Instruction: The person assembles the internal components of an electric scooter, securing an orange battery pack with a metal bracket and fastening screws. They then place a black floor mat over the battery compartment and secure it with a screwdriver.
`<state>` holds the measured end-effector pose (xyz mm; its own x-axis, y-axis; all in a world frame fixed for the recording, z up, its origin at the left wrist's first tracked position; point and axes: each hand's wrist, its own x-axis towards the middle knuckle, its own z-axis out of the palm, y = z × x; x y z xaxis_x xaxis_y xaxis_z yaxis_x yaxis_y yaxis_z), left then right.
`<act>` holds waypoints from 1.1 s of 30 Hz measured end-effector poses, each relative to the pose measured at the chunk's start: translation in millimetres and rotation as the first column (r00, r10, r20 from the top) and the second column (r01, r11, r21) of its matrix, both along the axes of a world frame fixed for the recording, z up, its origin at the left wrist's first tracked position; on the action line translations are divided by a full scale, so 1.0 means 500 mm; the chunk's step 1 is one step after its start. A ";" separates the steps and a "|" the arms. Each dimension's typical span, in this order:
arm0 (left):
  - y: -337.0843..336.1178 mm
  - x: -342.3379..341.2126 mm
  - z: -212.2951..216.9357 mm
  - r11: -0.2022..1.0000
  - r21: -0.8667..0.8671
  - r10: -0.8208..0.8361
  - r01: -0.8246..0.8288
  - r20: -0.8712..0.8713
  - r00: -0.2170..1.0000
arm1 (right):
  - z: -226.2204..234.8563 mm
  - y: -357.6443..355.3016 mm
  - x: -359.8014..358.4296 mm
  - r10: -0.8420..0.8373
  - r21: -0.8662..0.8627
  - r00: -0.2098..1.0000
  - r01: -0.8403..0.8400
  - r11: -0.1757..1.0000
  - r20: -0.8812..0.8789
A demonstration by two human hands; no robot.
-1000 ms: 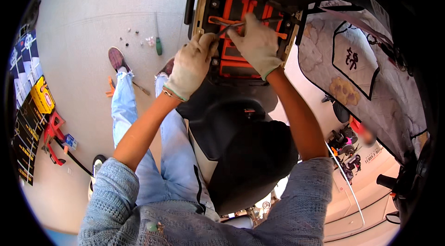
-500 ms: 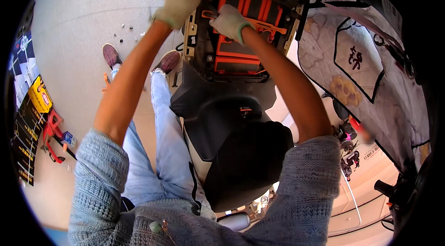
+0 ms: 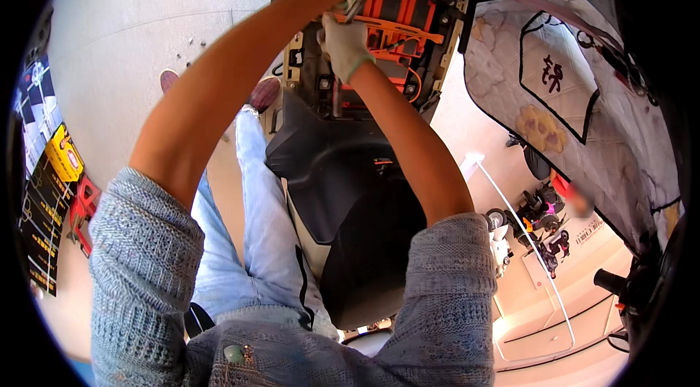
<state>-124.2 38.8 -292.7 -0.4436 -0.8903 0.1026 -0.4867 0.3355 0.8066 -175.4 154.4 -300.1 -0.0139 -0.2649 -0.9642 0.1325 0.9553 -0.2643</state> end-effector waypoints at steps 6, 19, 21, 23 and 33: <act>0.176 0.130 0.034 0.837 0.296 0.538 -0.460 -0.295 0.790 | 0.157 0.053 -0.271 0.466 -0.065 0.457 -0.763 0.643 -0.758; 0.400 0.082 0.018 0.624 0.707 0.470 -0.331 -0.002 0.882 | 0.034 0.038 -0.578 0.570 0.156 0.233 -0.820 0.551 -0.788; 0.402 0.075 0.020 0.627 0.706 0.462 -0.330 0.005 0.887 | 0.038 0.025 -0.564 0.581 0.150 0.255 -0.816 0.558 -0.773; 0.404 0.065 0.018 0.677 0.650 0.426 -0.345 0.037 0.904 | 0.049 0.014 -0.567 0.616 0.168 0.218 -0.846 0.506 -0.757; 0.424 0.030 -0.050 0.594 0.750 0.429 -0.291 0.010 0.903 | 0.054 -0.042 -0.610 0.563 0.260 -0.374 -0.926 -0.275 -0.737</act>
